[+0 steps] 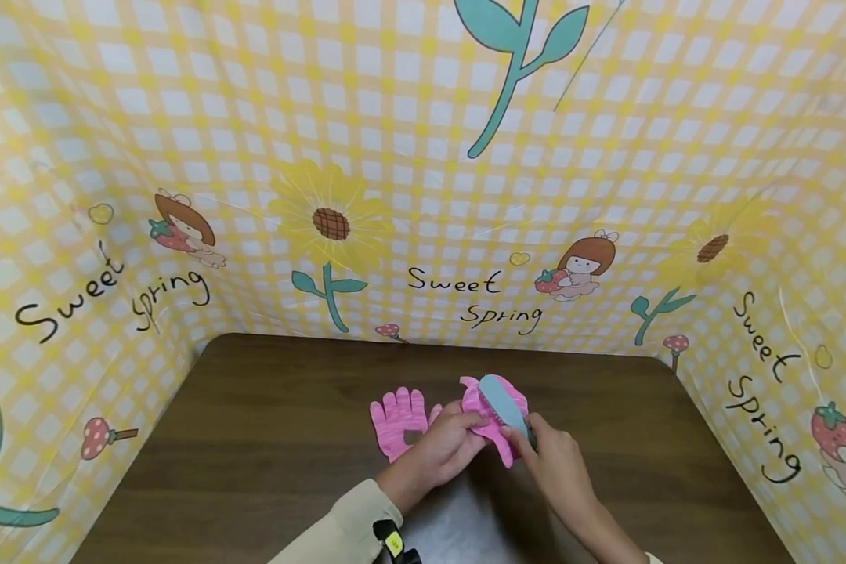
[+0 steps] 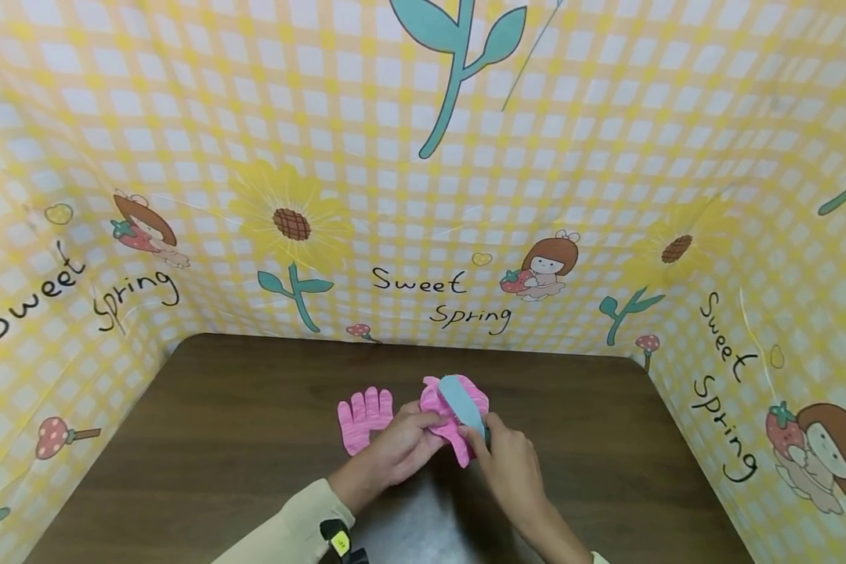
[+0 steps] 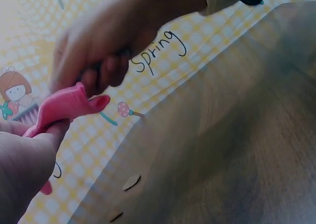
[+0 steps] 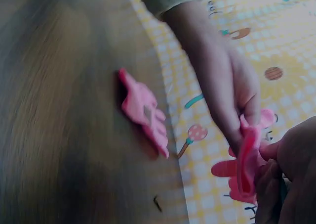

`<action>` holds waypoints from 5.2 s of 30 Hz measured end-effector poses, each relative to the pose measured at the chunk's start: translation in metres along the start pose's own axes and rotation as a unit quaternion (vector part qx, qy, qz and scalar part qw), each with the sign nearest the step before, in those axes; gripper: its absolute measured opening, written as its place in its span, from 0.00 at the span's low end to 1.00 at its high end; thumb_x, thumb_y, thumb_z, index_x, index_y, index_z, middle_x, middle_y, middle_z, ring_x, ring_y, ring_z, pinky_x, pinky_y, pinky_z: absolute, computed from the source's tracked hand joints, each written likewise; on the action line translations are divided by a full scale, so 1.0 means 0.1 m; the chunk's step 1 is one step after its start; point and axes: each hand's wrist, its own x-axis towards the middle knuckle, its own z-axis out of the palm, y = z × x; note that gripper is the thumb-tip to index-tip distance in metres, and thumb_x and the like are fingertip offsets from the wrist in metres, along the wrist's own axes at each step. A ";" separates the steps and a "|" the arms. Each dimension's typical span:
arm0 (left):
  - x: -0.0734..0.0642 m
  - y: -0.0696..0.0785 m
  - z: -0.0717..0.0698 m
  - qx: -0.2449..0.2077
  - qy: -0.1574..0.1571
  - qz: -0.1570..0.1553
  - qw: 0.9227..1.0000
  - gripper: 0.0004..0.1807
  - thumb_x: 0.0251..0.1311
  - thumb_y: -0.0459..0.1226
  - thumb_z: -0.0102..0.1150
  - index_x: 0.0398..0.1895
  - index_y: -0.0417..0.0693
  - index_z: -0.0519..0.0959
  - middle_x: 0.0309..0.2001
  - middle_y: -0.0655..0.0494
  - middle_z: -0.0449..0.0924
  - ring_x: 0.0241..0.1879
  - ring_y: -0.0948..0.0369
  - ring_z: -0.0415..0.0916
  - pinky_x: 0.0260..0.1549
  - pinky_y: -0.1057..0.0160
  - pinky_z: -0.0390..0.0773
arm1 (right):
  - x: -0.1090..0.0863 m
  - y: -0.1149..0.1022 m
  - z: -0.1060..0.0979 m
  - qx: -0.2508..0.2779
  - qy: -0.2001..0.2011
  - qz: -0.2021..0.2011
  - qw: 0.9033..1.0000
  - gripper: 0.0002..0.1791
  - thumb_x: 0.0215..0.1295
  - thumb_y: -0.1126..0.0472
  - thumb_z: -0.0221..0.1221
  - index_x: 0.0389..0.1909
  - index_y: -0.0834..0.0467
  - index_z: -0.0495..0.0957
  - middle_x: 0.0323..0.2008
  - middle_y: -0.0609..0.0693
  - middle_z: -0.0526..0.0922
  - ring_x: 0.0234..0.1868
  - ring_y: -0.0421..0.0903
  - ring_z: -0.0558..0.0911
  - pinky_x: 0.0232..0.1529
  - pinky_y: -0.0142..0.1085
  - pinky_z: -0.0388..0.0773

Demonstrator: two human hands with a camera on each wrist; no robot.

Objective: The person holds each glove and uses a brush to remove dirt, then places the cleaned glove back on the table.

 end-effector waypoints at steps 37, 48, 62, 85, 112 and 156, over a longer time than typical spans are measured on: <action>-0.05 -0.03 0.01 -0.006 0.007 -0.015 1.000 0.33 0.69 0.22 0.32 0.78 0.26 0.46 0.80 0.33 0.49 0.80 0.42 0.45 0.77 0.38 0.49 | 0.07 0.18 -0.08 -0.050 0.030 0.036 0.998 0.20 0.71 0.44 0.61 0.43 0.58 0.81 0.17 0.45 0.71 0.22 0.44 0.71 0.23 0.36 0.67; -0.04 -0.02 -0.01 0.012 0.006 0.004 1.000 0.31 0.68 0.21 0.33 0.76 0.25 0.52 0.76 0.36 0.60 0.74 0.50 0.61 0.78 0.41 0.54 | 0.14 0.36 -0.17 -0.052 0.038 0.054 0.996 0.22 0.71 0.46 0.62 0.43 0.63 0.81 0.22 0.51 0.78 0.25 0.48 0.74 0.25 0.40 0.72; -0.01 -0.04 -0.04 0.008 0.008 0.006 1.000 0.31 0.70 0.23 0.33 0.77 0.28 0.51 0.78 0.37 0.57 0.76 0.50 0.57 0.78 0.44 0.54 | 0.06 0.18 -0.11 0.024 -0.004 0.037 0.999 0.16 0.69 0.47 0.63 0.37 0.57 0.81 0.18 0.43 0.70 0.19 0.37 0.64 0.19 0.30 0.62; -0.03 -0.02 -0.01 -0.024 0.012 0.000 1.000 0.32 0.70 0.22 0.32 0.77 0.25 0.48 0.80 0.32 0.50 0.80 0.42 0.46 0.77 0.39 0.48 | 0.06 0.12 -0.04 -0.036 0.027 0.012 0.999 0.14 0.67 0.47 0.65 0.37 0.55 0.81 0.16 0.42 0.64 0.20 0.40 0.66 0.21 0.32 0.62; -0.02 0.02 0.06 -0.026 0.023 -0.008 0.999 0.33 0.68 0.21 0.33 0.77 0.28 0.46 0.79 0.33 0.50 0.79 0.44 0.49 0.78 0.40 0.49 | 0.19 0.34 -0.25 -0.025 0.018 0.055 0.998 0.24 0.71 0.44 0.61 0.46 0.63 0.81 0.22 0.49 0.74 0.22 0.44 0.70 0.22 0.35 0.66; -0.52 0.99 -0.86 -0.015 0.075 0.006 0.997 0.34 0.72 0.33 0.31 0.80 0.45 0.41 0.72 0.51 0.55 0.73 0.55 0.55 0.77 0.52 0.57 | 0.16 0.70 -0.40 -0.029 0.001 0.078 0.997 0.24 0.72 0.45 0.60 0.44 0.65 0.80 0.27 0.54 0.80 0.22 0.44 0.71 0.21 0.33 0.66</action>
